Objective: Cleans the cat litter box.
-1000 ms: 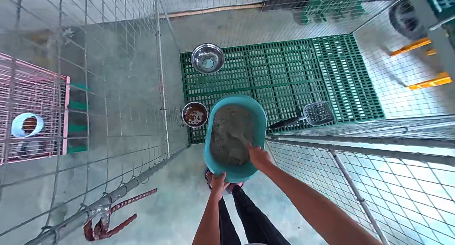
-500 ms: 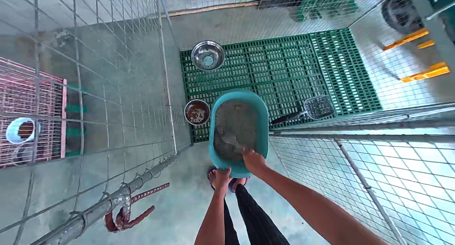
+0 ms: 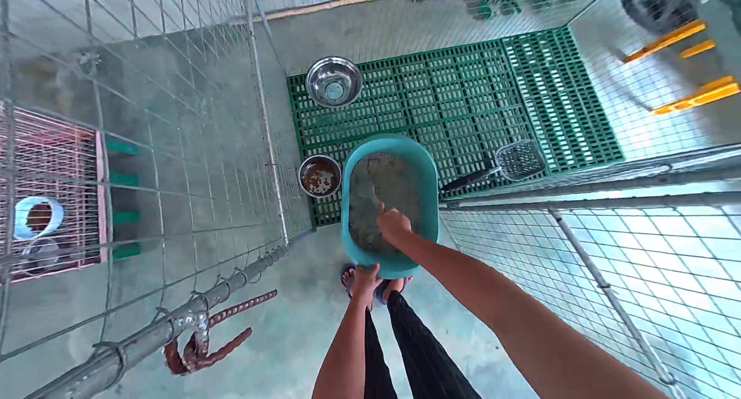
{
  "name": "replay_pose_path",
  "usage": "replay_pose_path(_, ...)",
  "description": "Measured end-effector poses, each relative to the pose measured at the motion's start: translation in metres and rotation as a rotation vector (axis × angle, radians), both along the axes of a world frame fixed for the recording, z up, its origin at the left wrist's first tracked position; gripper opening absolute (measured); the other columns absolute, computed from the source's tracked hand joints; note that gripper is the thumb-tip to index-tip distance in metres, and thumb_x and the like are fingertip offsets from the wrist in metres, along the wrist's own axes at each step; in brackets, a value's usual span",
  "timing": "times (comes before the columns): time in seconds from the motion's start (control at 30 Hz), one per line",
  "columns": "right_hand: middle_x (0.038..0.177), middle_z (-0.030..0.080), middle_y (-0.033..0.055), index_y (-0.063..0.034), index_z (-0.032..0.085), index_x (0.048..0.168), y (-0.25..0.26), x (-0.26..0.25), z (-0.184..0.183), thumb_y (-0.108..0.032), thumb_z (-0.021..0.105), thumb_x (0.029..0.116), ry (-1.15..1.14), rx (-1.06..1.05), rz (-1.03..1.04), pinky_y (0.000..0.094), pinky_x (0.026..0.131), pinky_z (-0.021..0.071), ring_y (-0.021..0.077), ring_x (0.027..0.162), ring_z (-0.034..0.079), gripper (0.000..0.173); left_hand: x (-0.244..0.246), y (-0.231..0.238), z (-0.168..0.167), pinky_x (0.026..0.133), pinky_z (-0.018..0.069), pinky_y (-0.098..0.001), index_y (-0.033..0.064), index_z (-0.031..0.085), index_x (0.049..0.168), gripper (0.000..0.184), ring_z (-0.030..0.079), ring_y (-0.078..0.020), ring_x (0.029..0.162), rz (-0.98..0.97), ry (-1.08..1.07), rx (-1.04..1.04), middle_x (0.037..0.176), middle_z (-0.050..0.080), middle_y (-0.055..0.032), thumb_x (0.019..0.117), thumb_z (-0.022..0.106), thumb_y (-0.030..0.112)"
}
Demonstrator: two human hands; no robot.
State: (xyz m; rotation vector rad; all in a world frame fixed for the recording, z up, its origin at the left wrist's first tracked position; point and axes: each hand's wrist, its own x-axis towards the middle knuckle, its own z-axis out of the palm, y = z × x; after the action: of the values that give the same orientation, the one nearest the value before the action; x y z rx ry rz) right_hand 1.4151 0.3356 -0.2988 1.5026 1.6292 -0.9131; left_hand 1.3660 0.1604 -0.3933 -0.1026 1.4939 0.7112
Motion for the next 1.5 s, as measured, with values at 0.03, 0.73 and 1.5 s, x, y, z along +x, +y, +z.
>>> replay_pose_path(0.03,0.147,0.047,0.0340,-0.0006,0.018,0.163,-0.015,0.005,0.001,-0.003,0.037,0.1085,0.014,-0.026,0.002,0.0600,0.100,0.0515,0.0497,0.129,0.056,0.058,-0.001,-0.001,0.001,0.094,0.0558,-0.0471,-0.0051,0.025,0.153,0.063,0.059,-0.0388,0.120,-0.004,0.005,-0.002,0.146,0.043,-0.0327,0.1031,0.061,0.010)
replay_pose_path(0.73,0.149,0.045,0.0346,-0.0057,0.016,0.165,-0.048,0.040,0.016,0.002,0.042,0.1056,0.035,-0.086,0.084,0.0625,0.096,0.0529,0.0521,0.126,0.057,0.065,0.026,0.000,0.017,0.090,0.0575,-0.0466,-0.0040,0.026,0.153,0.061,0.061,-0.0374,0.115,0.042,0.001,0.042,0.145,0.044,-0.0313,0.1036,0.060,0.008)
replay_pose_path(1.5,0.103,0.071,0.0319,0.0029,0.043,0.153,-0.056,0.198,0.080,-0.012,0.040,0.1108,0.359,0.346,-0.486,0.0625,0.091,0.0525,0.0497,0.095,0.070,0.045,0.012,0.117,0.151,0.080,0.0570,-0.0422,-0.0088,0.048,0.134,0.037,0.065,-0.0254,0.092,0.049,0.407,0.345,0.112,0.061,-0.0249,0.1103,0.047,0.019)
